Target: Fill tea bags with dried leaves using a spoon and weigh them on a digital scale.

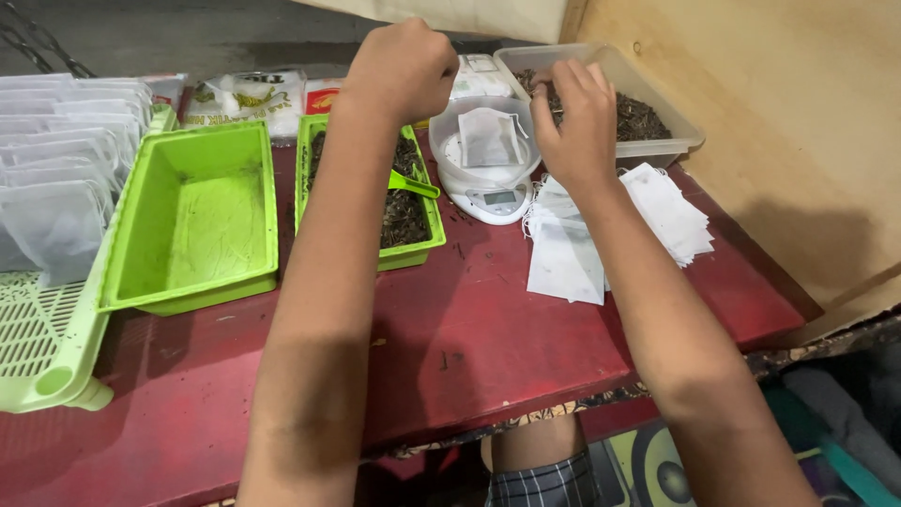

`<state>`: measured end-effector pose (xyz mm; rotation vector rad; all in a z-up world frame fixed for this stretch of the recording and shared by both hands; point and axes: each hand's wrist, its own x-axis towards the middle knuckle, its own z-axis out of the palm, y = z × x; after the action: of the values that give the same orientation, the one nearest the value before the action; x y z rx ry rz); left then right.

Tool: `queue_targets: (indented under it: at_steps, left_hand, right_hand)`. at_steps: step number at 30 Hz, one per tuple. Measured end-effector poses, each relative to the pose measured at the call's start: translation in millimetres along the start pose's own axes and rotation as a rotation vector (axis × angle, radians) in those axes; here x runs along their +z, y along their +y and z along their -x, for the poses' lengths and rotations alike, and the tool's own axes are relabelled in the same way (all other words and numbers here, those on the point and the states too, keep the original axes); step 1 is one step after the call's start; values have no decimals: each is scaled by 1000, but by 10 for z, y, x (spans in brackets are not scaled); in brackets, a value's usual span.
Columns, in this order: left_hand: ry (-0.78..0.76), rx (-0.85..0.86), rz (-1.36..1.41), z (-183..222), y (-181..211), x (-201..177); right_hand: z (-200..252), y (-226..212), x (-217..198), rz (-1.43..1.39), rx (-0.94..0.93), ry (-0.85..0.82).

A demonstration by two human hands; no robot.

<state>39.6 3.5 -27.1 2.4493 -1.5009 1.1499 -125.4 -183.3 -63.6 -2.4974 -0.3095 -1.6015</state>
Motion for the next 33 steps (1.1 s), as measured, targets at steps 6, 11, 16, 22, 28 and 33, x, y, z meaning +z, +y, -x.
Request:
queue_targets:
  at_steps: [6, 11, 16, 22, 28, 33]
  left_hand:
    - [60, 57, 266, -71, 307, -436]
    - [166, 105, 878, -371, 706, -496]
    - [-48, 240, 1037, -537, 1096, -753]
    - [-5, 669, 1107, -780, 1000, -207]
    - [-153, 221, 1169, -747, 1202, -102]
    - [-175, -231, 1060, -859, 1449, 43]
  right_hand:
    - [-24, 10, -6, -46, -58, -20]
    - [-87, -199, -56, -355, -243, -172]
    - [-24, -310, -163, -615, -5, -288]
    - [286, 676, 177, -677, 250, -463]
    - [-57, 86, -2, -1252, 365, -199]
    - [-282, -436, -368, -1427, 751, -340]
